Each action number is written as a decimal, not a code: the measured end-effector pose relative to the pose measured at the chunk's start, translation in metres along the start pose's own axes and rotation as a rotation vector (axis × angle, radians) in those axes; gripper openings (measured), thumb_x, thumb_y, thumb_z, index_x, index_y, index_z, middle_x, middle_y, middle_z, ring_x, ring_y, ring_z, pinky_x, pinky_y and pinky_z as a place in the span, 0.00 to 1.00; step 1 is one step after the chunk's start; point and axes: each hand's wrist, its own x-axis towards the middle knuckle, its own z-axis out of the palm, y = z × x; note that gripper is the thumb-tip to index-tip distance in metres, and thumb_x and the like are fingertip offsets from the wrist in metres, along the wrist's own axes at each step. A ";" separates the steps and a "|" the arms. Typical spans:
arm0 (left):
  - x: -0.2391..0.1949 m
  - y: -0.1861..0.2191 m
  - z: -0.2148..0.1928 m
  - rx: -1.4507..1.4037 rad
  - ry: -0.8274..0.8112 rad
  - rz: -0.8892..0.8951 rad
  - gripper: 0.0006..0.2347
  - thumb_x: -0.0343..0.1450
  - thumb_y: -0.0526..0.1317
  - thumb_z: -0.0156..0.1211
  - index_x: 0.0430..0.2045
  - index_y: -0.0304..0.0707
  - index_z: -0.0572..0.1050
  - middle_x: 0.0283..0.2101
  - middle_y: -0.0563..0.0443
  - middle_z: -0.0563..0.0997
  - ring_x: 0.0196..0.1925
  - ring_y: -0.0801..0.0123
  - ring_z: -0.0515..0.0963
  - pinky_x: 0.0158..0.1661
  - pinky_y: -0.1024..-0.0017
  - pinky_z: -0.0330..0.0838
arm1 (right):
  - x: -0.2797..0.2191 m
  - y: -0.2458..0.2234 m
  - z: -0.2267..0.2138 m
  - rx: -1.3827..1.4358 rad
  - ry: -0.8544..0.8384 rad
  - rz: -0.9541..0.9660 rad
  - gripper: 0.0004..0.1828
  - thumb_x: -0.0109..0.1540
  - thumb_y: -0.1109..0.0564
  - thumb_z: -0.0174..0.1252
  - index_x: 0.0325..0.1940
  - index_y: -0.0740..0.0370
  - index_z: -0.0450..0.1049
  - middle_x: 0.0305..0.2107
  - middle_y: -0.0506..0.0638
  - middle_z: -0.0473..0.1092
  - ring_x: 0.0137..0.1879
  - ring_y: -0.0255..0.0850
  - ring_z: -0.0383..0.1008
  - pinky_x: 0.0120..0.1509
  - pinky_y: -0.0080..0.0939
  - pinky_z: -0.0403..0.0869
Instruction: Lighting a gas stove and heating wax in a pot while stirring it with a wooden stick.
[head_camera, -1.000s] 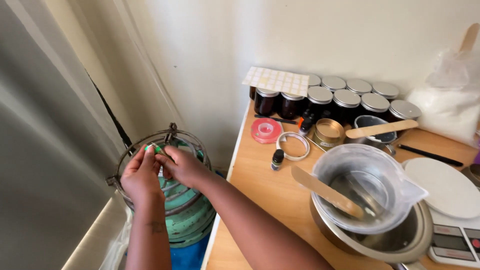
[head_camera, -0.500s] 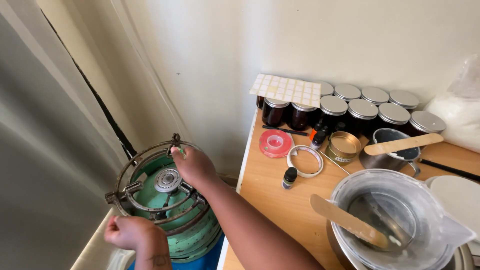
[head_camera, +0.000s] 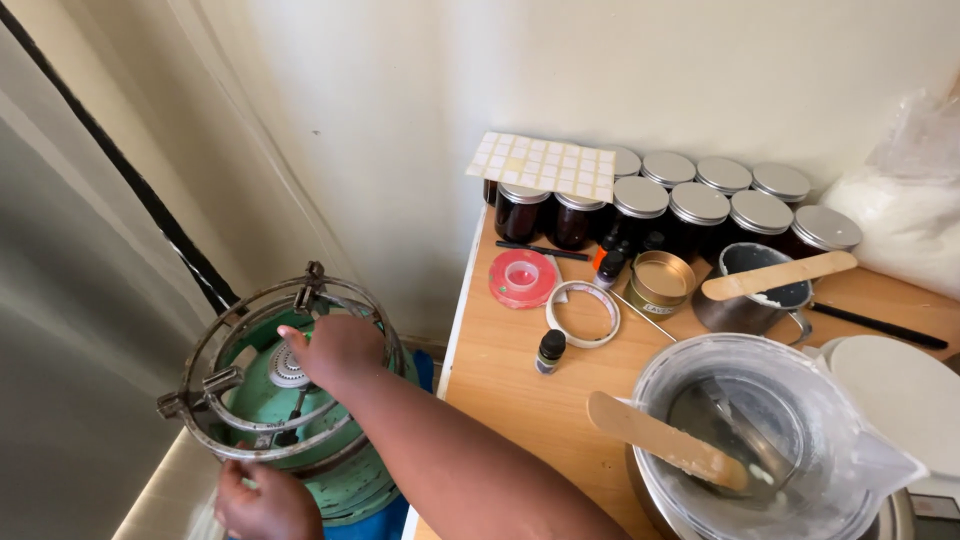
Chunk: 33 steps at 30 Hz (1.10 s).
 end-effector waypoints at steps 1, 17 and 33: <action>-0.004 -0.008 0.003 0.004 -0.007 -0.002 0.12 0.82 0.36 0.59 0.56 0.33 0.86 0.50 0.27 0.85 0.52 0.34 0.79 0.46 0.42 0.71 | 0.001 0.001 0.001 -0.001 -0.005 0.006 0.45 0.73 0.22 0.32 0.19 0.55 0.68 0.17 0.49 0.65 0.21 0.46 0.65 0.22 0.46 0.56; 0.001 -0.023 0.026 0.419 -0.149 0.312 0.15 0.64 0.53 0.75 0.36 0.45 0.86 0.43 0.44 0.87 0.60 0.46 0.80 0.58 0.54 0.61 | 0.008 0.013 -0.001 -0.027 -0.037 0.095 0.40 0.74 0.25 0.37 0.37 0.57 0.81 0.26 0.49 0.74 0.29 0.47 0.75 0.28 0.45 0.65; -0.008 -0.007 0.014 0.642 -0.076 0.349 0.11 0.76 0.54 0.65 0.30 0.53 0.84 0.41 0.52 0.89 0.61 0.58 0.85 0.54 0.58 0.71 | 0.002 0.019 -0.022 0.348 -0.072 -0.060 0.27 0.70 0.47 0.58 0.71 0.57 0.69 0.59 0.63 0.75 0.60 0.68 0.75 0.47 0.68 0.73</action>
